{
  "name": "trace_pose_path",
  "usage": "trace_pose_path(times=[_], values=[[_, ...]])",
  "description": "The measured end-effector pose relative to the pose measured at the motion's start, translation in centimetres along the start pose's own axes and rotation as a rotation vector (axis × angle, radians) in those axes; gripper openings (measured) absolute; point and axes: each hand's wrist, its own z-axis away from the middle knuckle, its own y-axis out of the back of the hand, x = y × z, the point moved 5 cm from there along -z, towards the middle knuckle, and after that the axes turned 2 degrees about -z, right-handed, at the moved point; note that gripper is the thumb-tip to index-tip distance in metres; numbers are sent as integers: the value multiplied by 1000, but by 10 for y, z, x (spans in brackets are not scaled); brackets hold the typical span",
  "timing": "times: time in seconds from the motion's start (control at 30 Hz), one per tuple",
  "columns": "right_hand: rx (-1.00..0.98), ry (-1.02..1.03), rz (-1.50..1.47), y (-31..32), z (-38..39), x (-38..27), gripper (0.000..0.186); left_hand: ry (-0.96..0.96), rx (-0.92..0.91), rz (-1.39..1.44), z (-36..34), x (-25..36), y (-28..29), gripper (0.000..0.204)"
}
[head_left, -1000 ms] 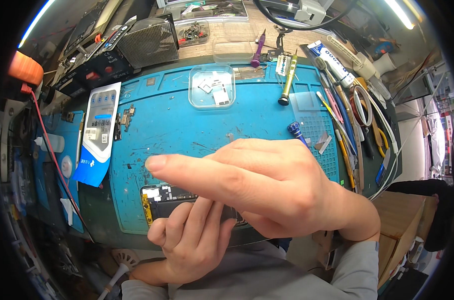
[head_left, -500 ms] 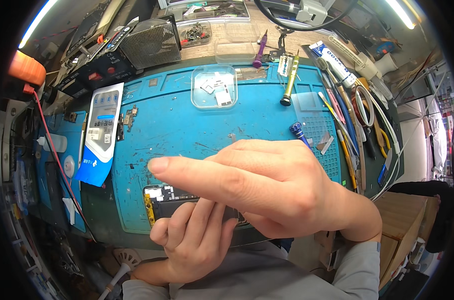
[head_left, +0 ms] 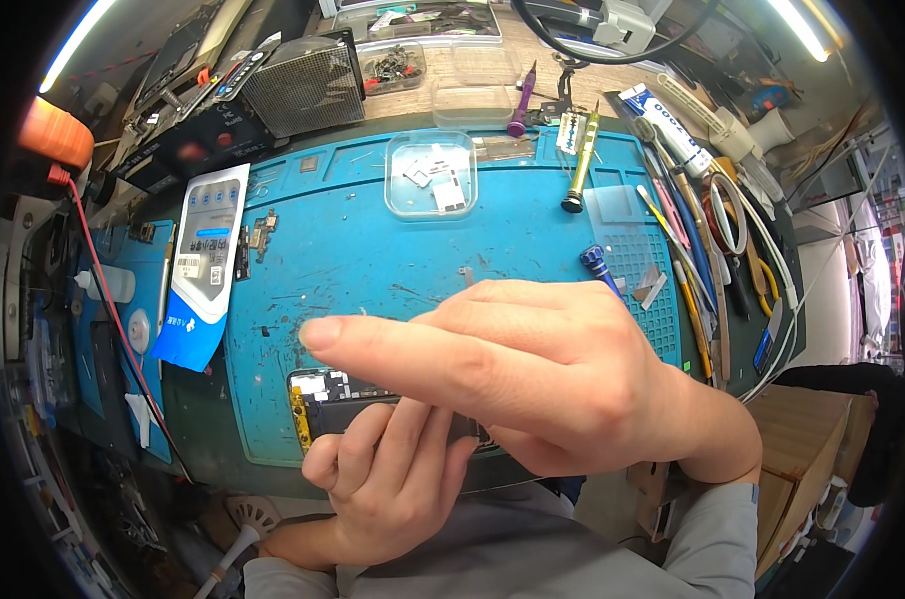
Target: The person uses a screwdriver and tweezers to remove screws and small components from a disassembled smartphone on a workbench. They place removed parts into a small container and continue unscrewing and extracting internal pieces.
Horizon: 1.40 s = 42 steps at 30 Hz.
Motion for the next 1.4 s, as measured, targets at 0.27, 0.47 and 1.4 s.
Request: trace_pose_path(times=[0.27,0.47,1.4], values=[[9,1,-5,0,-1,-1,60,-1,-5,2,0,0,0,38],[11,1,3,-1,0,0,59,10,-12,15,0,0,0,38],[-31,-51,60,1,-3,-4,55,15,-8,-2,0,0,0,42]])
